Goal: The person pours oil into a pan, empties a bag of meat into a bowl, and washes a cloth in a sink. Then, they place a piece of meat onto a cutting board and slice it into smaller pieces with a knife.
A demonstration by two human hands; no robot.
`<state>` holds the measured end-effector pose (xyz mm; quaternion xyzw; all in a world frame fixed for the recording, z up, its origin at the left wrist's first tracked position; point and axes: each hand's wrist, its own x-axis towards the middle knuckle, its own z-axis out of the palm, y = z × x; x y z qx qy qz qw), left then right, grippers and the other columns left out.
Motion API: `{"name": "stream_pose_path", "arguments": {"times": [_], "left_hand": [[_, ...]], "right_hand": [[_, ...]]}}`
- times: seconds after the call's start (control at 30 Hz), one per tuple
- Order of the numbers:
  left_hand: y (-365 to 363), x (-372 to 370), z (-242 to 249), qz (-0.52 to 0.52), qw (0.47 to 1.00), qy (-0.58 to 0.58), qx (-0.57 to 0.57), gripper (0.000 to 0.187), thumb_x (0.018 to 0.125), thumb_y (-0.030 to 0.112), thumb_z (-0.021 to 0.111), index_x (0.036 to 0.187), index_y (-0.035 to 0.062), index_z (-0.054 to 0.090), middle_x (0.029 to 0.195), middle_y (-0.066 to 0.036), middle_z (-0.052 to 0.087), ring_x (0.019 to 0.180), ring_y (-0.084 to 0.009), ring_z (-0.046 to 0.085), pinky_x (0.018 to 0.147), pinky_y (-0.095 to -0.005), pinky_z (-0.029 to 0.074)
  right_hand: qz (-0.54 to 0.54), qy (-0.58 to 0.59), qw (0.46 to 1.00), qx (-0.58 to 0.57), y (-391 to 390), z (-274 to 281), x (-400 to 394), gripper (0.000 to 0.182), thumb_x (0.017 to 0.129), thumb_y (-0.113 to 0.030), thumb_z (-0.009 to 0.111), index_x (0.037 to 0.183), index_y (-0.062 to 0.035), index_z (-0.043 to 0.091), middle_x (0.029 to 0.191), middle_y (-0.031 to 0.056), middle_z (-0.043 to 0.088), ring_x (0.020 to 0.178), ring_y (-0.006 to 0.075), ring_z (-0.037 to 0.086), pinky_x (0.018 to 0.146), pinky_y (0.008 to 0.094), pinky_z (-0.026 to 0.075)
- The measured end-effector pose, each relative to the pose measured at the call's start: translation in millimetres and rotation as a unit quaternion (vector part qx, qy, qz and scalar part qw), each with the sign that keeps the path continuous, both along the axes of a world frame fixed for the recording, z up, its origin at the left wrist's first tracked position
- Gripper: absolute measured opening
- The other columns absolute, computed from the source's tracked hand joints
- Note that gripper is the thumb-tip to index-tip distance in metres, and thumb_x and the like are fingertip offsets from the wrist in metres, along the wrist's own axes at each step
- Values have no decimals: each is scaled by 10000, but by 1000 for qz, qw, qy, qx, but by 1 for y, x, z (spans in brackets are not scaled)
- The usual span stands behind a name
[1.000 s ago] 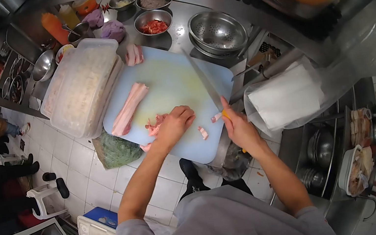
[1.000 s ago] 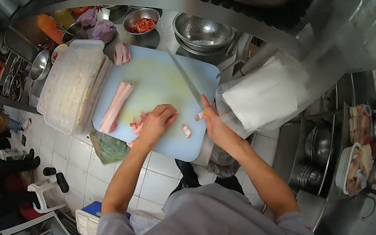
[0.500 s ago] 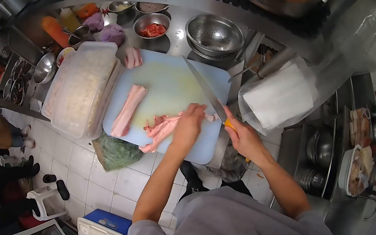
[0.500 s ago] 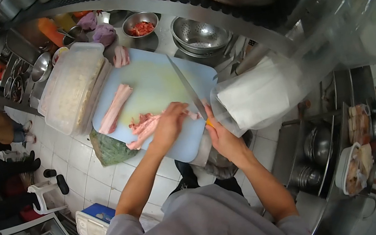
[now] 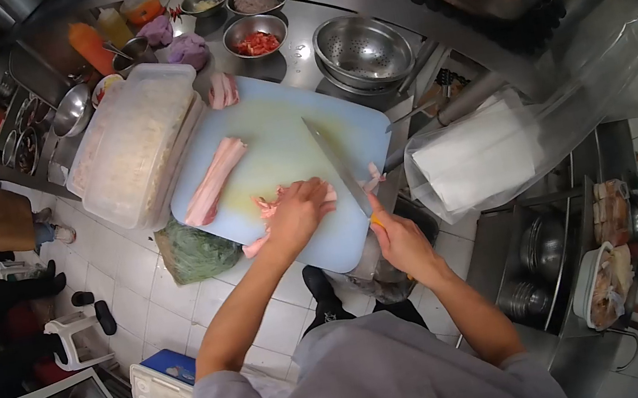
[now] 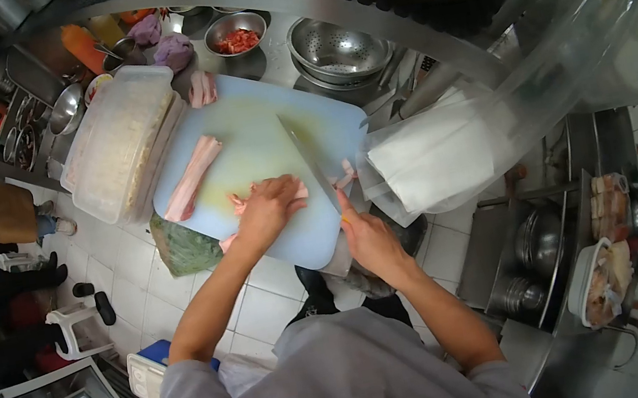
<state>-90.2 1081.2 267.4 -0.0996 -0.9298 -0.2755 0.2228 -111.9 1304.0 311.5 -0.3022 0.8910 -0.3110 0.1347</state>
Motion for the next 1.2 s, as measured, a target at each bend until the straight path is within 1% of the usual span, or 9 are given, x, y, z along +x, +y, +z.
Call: {"name": "stream_pose_path", "arguments": {"times": [0.1, 0.2, 0.33, 0.57, 0.73, 0.83, 0.97, 1.03, 1.2], "left_hand": [[-13, 1, 8, -15, 998, 4, 57, 232, 726, 60, 647, 956, 39, 621, 937, -83, 600, 885, -251, 582, 740, -362, 491], [-16, -13, 5, -88, 995, -13, 47, 147, 713, 44, 645, 853, 34, 604, 880, -73, 587, 852, -242, 579, 713, -345, 490], [-16, -16, -20, -98, 993, -42, 44, 112, 703, 15, 655, 797, 40, 600, 867, -75, 591, 840, -237, 586, 699, -343, 501], [-19, -9, -17, -83, 991, -48, 88, 128, 692, 24, 672, 798, 43, 603, 863, -73, 588, 825, -232, 585, 687, -336, 506], [-31, -5, -1, -67, 990, -43, 116, 132, 690, 20, 667, 807, 36, 608, 897, -78, 595, 825, -234, 584, 717, -337, 504], [-33, -8, -12, -107, 990, -59, 65, 131, 684, 10, 659, 801, 36, 605, 879, -70, 596, 820, -232, 582, 719, -343, 501], [-30, -6, -26, -97, 990, -46, 91, 91, 722, 50, 631, 810, 47, 608, 830, -48, 586, 808, -223, 576, 683, -352, 507], [-35, -8, -21, -99, 990, -42, 96, 88, 722, 52, 632, 806, 46, 608, 825, -52, 586, 808, -226, 577, 686, -351, 505], [-39, 0, 5, -82, 984, -63, 143, 88, 712, 55, 632, 794, 41, 603, 805, -73, 584, 801, -249, 577, 702, -350, 500]], "right_hand": [[18, 12, 999, 28, -2, 23, 9, 580, 886, -85, 517, 1419, -48, 290, 804, 240, 598, 686, 412, 598, 646, 473, 482], [40, 10, 994, 100, -13, 44, 25, 607, 862, -48, 500, 1425, -42, 276, 805, 262, 590, 684, 429, 602, 639, 490, 490], [25, -35, 983, 176, -22, 53, 37, 564, 895, -98, 510, 1414, -44, 296, 810, 252, 599, 697, 432, 596, 647, 485, 491], [1, 40, 995, 93, -75, -19, -10, 593, 860, -66, 506, 1413, -46, 293, 787, 253, 594, 676, 424, 606, 625, 489, 496], [21, 15, 995, 92, -50, 35, 3, 572, 876, -80, 551, 1397, -37, 318, 759, 222, 593, 673, 396, 601, 626, 471, 479], [34, -22, 987, 156, -31, 55, 38, 582, 872, -78, 558, 1399, -37, 315, 738, 218, 591, 663, 395, 601, 623, 464, 482], [29, -2, 982, 185, -42, 10, 46, 575, 881, -80, 546, 1402, -33, 307, 723, 214, 588, 659, 393, 601, 623, 456, 484], [21, 50, 989, 135, -66, -14, 17, 613, 862, -104, 538, 1420, -57, 289, 765, 245, 592, 647, 418, 610, 568, 478, 498], [44, 58, 993, 89, -69, 16, -11, 587, 881, -130, 537, 1412, -55, 298, 766, 233, 592, 634, 417, 603, 581, 472, 502]]}}
